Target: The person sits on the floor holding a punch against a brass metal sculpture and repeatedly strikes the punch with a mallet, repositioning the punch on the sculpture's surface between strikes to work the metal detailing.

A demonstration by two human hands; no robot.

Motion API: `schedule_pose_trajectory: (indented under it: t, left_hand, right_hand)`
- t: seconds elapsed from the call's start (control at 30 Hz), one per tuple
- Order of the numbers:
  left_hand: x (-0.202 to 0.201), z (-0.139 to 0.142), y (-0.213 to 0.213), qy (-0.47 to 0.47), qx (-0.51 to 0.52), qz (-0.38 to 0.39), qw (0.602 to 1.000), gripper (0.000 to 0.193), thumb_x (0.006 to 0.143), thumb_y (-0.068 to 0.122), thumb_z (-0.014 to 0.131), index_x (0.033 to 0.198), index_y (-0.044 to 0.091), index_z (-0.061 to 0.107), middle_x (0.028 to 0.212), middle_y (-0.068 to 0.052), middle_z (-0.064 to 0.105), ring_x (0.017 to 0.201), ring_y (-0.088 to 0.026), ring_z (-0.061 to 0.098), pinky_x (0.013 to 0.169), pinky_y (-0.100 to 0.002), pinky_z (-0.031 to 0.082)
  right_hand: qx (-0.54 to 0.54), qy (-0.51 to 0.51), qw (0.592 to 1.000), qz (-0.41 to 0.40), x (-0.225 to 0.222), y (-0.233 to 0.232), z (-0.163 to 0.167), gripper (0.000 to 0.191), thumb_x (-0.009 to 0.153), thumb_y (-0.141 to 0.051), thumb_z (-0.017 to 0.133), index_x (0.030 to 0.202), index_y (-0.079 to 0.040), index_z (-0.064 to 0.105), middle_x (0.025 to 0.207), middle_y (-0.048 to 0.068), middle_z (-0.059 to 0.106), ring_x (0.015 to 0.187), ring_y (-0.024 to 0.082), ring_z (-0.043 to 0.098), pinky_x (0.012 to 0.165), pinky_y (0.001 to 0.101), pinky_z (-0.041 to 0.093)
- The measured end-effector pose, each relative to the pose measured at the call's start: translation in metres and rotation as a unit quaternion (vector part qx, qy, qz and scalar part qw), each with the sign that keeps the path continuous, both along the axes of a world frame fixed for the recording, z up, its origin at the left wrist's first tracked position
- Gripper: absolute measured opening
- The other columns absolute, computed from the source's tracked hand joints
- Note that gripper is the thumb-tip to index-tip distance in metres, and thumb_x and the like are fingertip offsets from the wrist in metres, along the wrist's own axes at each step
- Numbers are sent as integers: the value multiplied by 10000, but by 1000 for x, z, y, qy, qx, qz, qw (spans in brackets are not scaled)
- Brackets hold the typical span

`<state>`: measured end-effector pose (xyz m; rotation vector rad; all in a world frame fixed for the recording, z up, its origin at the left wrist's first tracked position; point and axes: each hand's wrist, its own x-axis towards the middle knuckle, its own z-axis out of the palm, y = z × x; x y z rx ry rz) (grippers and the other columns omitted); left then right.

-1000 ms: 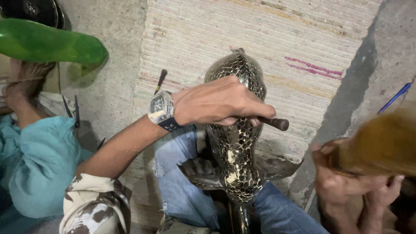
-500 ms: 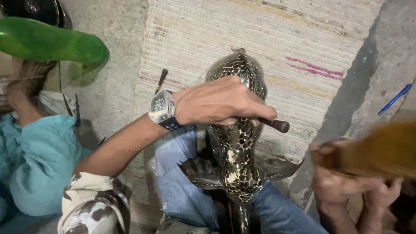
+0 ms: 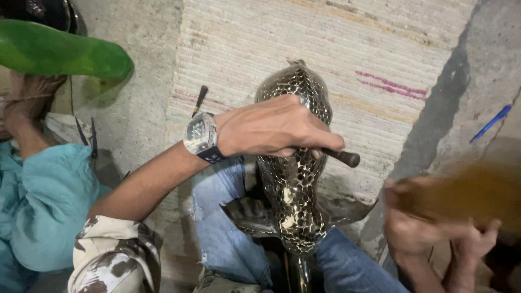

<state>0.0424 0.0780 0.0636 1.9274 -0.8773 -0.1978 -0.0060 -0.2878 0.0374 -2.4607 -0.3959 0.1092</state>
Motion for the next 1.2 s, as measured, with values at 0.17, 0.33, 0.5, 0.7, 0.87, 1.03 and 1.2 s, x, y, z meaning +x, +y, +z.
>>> schedule_pose_trajectory:
  t: [0.17,0.33,0.5,0.7,0.87,1.03,1.2]
  left_hand:
    - [4,9,-1,13,9,-5,1000,251,902,-67,627,1103,85,632,846,2,781,559,-141,695,455,-336,415]
    - [4,12,5,-52,-55,21,997,405,822,-49,645,1194,109,619,892,-39,758,677,-163,717,524,-294,501]
    - [0,-2,4,-1,-23,4,1000,376,831,-64,638,1178,83,639,861,-13,770,611,-176,697,499,-327,466]
    - [-3,-17,0,21,3,-16,1000,290,951,-52,597,1196,84,673,831,-26,750,556,-154,672,474,-322,446]
    - [-8,-15,11,-39,-44,1,998,457,835,-36,632,1271,94,672,851,-55,745,607,-174,663,493,-319,469]
    - [-3,-13,3,1,-35,4,999,383,888,-66,634,1234,95,663,920,-75,761,494,-134,635,442,-278,438]
    - [0,-2,0,-16,12,0,1000,313,858,-67,639,1129,86,670,866,-17,770,556,-114,640,481,-264,449]
  right_hand:
    - [44,15,998,-42,0,2,3,694,877,-211,839,1412,-51,429,1129,153,619,948,216,625,893,326,539]
    - [35,-3,999,-37,-6,16,3,735,884,-204,853,1433,-23,399,1170,137,629,969,208,629,933,311,552]
    - [-26,21,995,-94,-9,-6,-8,611,943,-201,831,1400,-66,447,1181,113,654,958,192,646,920,301,562]
    - [104,107,988,-37,-6,-38,-35,424,953,-194,805,1227,-25,528,1074,104,618,945,190,627,908,285,525]
    - [26,5,999,-47,-18,-24,-19,410,938,-158,804,1223,-1,555,1061,108,619,953,193,628,907,284,515]
    - [14,-22,999,-44,-23,0,-10,380,938,-113,805,1224,-8,578,1046,108,625,940,194,632,890,289,511]
    - [8,-30,999,-31,-20,3,-8,357,938,-68,807,1225,-15,600,1031,109,631,928,195,637,874,294,508]
